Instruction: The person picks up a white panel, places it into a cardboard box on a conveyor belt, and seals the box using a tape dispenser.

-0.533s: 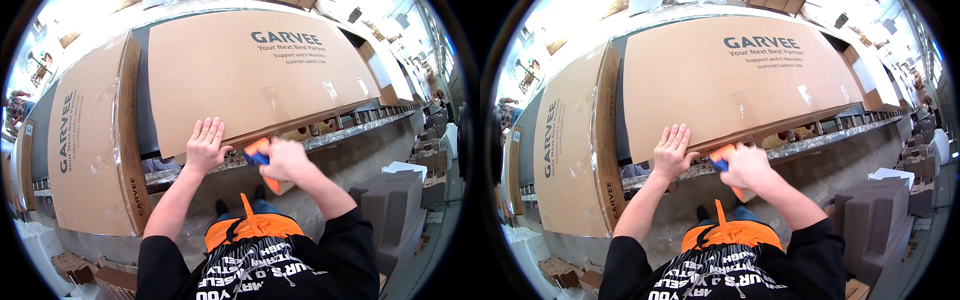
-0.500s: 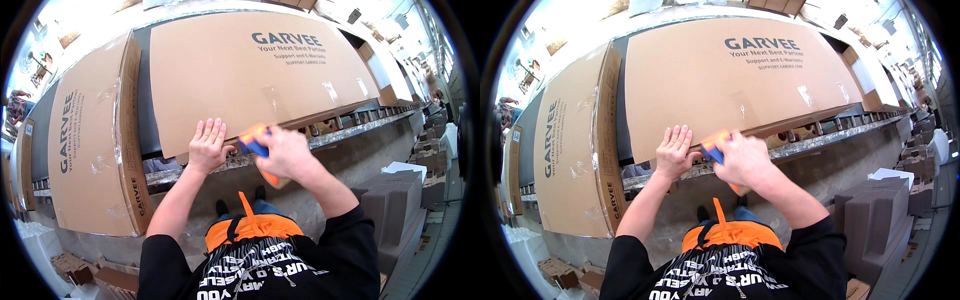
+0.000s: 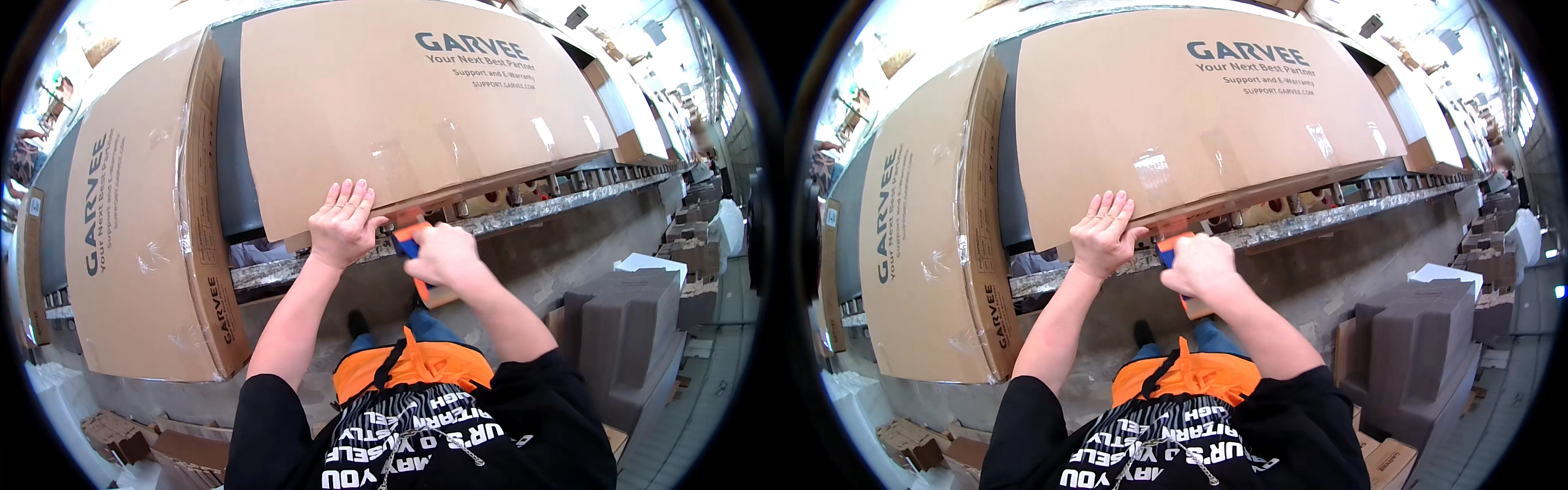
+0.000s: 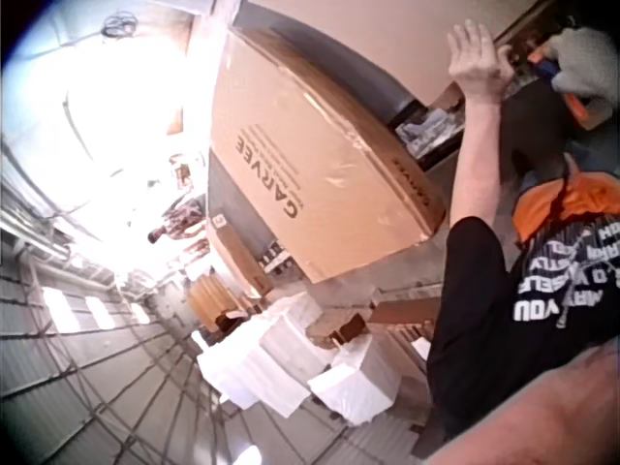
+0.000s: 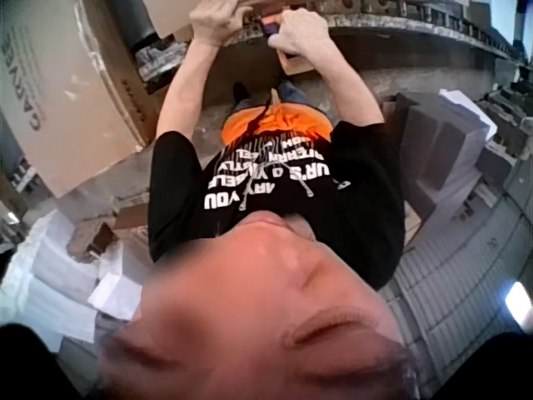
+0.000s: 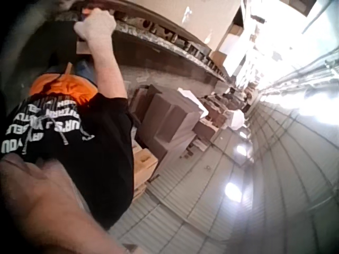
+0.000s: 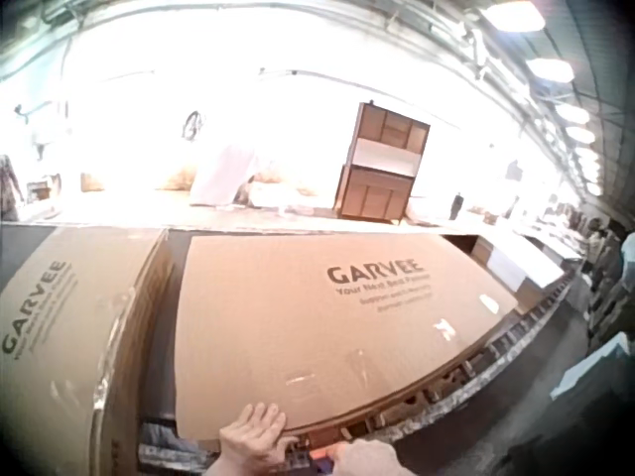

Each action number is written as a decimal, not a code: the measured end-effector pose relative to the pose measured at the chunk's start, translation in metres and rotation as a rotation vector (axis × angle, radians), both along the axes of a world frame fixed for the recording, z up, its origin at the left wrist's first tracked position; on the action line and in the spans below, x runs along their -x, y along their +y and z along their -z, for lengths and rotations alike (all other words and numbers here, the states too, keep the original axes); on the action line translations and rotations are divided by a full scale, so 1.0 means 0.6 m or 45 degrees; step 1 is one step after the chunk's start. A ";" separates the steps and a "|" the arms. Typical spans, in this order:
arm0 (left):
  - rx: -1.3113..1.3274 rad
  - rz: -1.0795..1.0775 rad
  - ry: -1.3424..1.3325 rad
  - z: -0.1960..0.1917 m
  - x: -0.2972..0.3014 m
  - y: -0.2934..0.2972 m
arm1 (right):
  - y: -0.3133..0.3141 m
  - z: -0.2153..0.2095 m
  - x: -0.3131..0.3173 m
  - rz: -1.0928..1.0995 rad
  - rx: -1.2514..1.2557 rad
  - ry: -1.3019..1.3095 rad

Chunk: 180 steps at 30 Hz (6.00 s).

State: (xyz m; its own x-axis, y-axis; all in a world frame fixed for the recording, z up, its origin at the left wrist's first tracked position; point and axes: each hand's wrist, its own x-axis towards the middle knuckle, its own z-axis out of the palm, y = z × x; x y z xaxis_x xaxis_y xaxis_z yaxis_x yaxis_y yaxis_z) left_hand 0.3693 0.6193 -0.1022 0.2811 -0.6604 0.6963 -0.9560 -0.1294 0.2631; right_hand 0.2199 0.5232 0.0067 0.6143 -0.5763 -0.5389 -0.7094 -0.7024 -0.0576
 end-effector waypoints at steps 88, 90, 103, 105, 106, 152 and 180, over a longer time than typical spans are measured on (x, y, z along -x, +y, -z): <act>0.052 -0.976 -0.280 0.030 0.076 -0.097 | -0.373 -0.077 0.124 -1.368 0.305 -0.687; -0.009 -0.986 -0.296 0.027 0.074 -0.085 | -0.364 -0.075 0.129 -1.341 0.276 -0.715; -0.590 -1.144 -0.356 0.016 0.169 -0.193 | -0.536 -0.097 0.228 -1.333 0.068 -0.322; -0.678 -0.728 -0.297 -0.015 0.256 -0.342 | -0.657 -0.098 0.316 -1.244 0.126 -0.419; -0.708 -0.534 -0.175 -0.030 0.293 -0.404 | -0.720 -0.094 0.355 -1.205 0.161 -0.413; -0.766 -0.950 0.336 -0.062 0.363 -0.676 | -1.083 0.126 -0.003 0.236 -0.520 -1.637; -0.670 -1.054 0.174 -0.083 0.443 -0.489 | -1.362 0.225 0.024 -0.264 0.011 -1.326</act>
